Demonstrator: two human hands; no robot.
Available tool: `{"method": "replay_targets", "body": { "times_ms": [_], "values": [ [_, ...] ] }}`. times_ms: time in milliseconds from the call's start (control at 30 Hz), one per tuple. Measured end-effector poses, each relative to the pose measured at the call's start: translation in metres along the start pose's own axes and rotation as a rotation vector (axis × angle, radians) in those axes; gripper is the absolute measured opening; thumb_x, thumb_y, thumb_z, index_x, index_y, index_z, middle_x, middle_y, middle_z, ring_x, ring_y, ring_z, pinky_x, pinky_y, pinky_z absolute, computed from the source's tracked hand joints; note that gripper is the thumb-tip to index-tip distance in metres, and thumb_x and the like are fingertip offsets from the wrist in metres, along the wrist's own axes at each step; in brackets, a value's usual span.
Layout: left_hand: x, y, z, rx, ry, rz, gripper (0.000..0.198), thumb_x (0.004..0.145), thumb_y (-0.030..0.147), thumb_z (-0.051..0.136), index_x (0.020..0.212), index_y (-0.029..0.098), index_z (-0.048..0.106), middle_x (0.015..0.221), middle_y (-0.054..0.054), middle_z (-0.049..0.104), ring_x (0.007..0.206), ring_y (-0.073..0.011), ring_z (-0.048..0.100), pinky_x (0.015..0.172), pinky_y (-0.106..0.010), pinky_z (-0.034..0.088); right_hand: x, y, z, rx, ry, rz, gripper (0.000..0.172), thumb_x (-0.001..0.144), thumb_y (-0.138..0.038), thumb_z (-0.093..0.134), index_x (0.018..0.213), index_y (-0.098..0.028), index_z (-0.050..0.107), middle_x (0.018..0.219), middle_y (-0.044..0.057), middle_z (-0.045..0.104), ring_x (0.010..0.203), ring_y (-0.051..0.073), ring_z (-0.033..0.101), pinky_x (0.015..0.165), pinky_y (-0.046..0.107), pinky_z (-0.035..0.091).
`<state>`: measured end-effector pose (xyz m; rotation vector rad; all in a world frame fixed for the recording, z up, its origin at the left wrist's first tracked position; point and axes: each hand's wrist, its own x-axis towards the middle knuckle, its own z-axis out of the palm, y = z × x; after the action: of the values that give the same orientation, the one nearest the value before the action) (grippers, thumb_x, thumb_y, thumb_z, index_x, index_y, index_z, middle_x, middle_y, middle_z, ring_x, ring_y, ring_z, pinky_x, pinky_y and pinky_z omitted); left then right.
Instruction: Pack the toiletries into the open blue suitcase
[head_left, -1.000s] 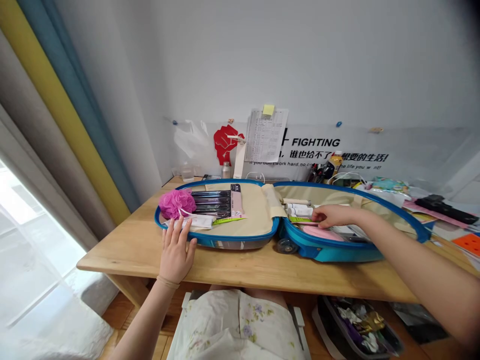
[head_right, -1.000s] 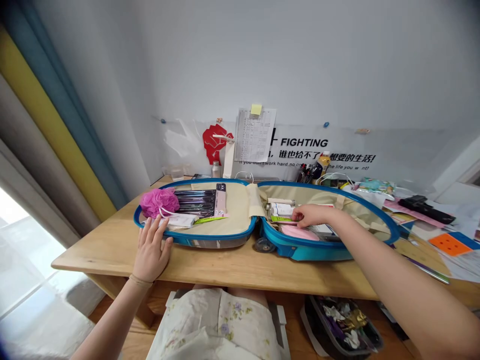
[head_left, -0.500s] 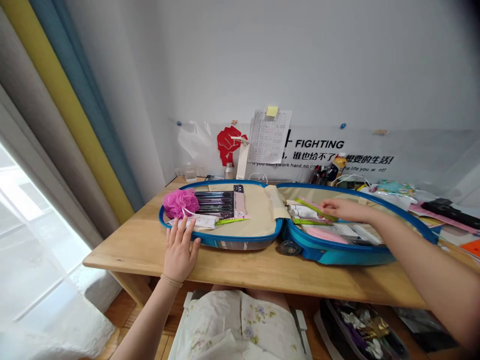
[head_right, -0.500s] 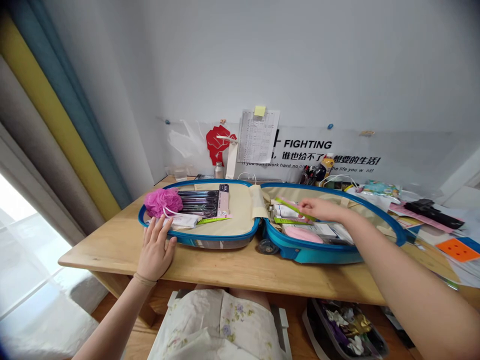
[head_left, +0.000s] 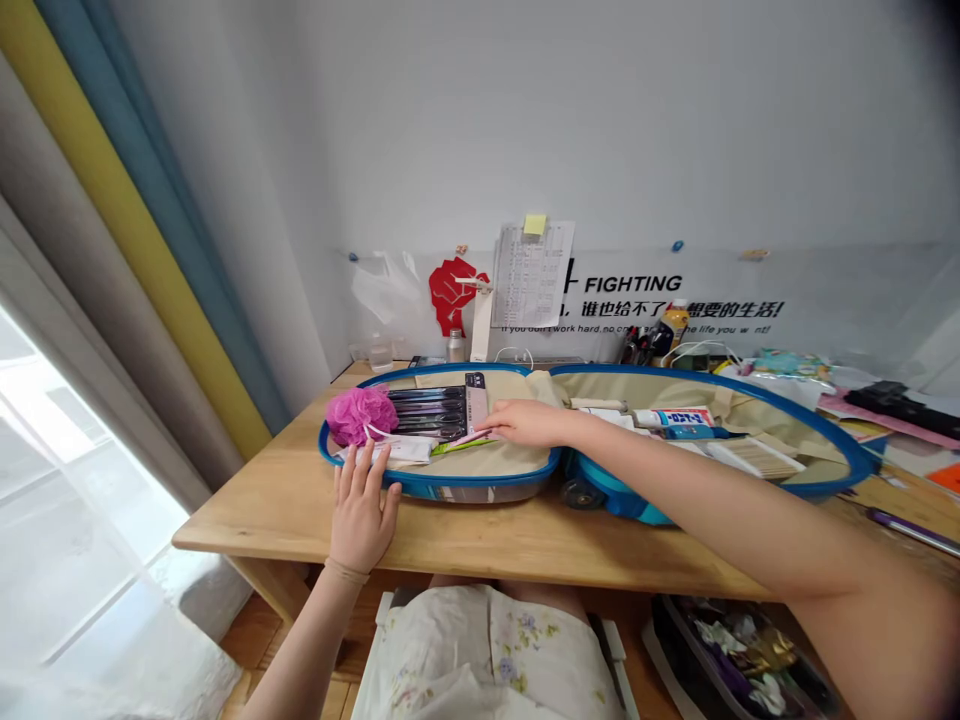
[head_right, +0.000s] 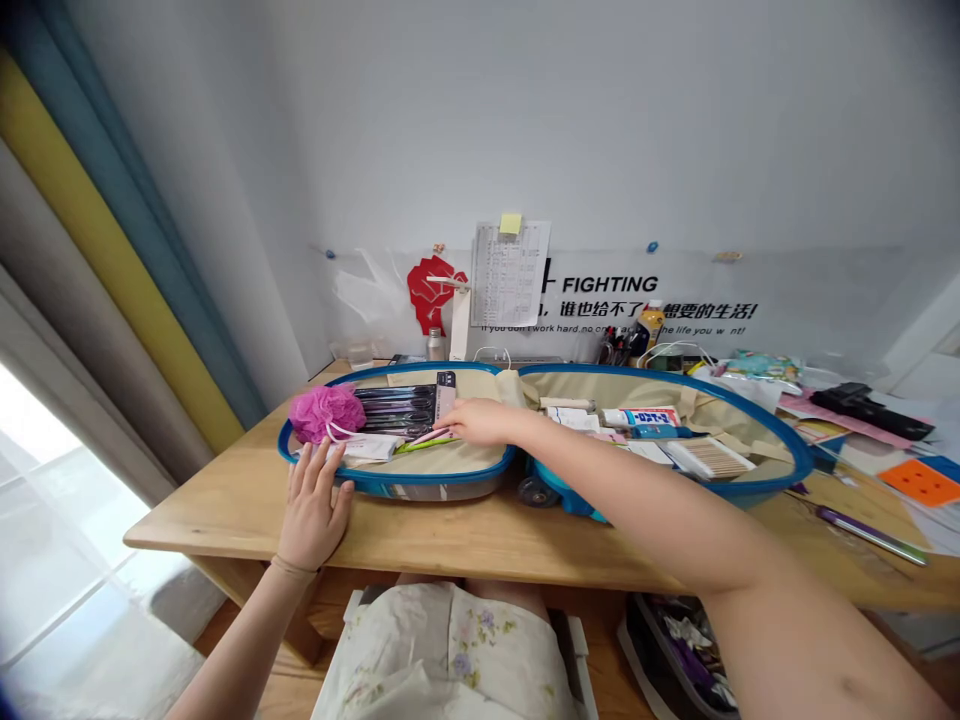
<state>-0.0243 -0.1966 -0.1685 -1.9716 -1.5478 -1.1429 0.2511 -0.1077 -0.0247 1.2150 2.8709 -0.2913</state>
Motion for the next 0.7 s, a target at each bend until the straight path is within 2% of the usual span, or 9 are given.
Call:
{"method": "replay_targets", "body": {
  "times_ms": [133,300,533,700],
  "values": [
    [-0.001,-0.001,0.000,-0.007,-0.023,-0.021,0.051,0.097,0.031,0.039,0.147,0.021,0.038,0.153,-0.012,0.037,0.147,-0.0298,0.019,0.117,-0.055,0.019,0.025,-0.006,0.021,-0.036,-0.041,-0.061,0.045,0.088,-0.014,0.043,0.126,-0.022,0.065,0.115,0.012,0.065,0.107,0.022,0.060,0.095,0.031,0.045],
    [-0.001,0.000,0.000,-0.018,-0.022,-0.030,0.052,0.097,0.033,0.039,0.147,0.021,0.038,0.153,-0.012,0.037,0.147,-0.0299,0.020,0.117,-0.055,0.018,0.034,-0.003,0.036,-0.063,-0.108,-0.141,0.045,0.087,-0.011,0.046,0.124,-0.025,0.066,0.119,0.008,0.066,0.106,0.017,0.061,0.094,0.026,0.045],
    [-0.001,-0.001,0.001,-0.025,-0.015,-0.031,0.052,0.096,0.032,0.039,0.147,0.022,0.038,0.153,-0.012,0.037,0.147,-0.0301,0.019,0.117,-0.056,0.018,0.036,0.003,0.036,-0.156,-0.083,-0.106,0.043,0.083,-0.017,0.053,0.124,-0.025,0.066,0.119,0.012,0.065,0.111,0.027,0.058,0.094,0.037,0.044],
    [-0.001,0.000,0.001,-0.016,-0.009,-0.017,0.052,0.097,0.031,0.039,0.148,0.023,0.036,0.153,-0.012,0.037,0.147,-0.0294,0.019,0.117,-0.055,0.019,0.038,-0.001,0.036,-0.179,-0.096,-0.087,0.045,0.083,-0.014,0.050,0.122,-0.029,0.067,0.115,0.009,0.067,0.107,0.023,0.060,0.088,0.031,0.045]
  ]
}}
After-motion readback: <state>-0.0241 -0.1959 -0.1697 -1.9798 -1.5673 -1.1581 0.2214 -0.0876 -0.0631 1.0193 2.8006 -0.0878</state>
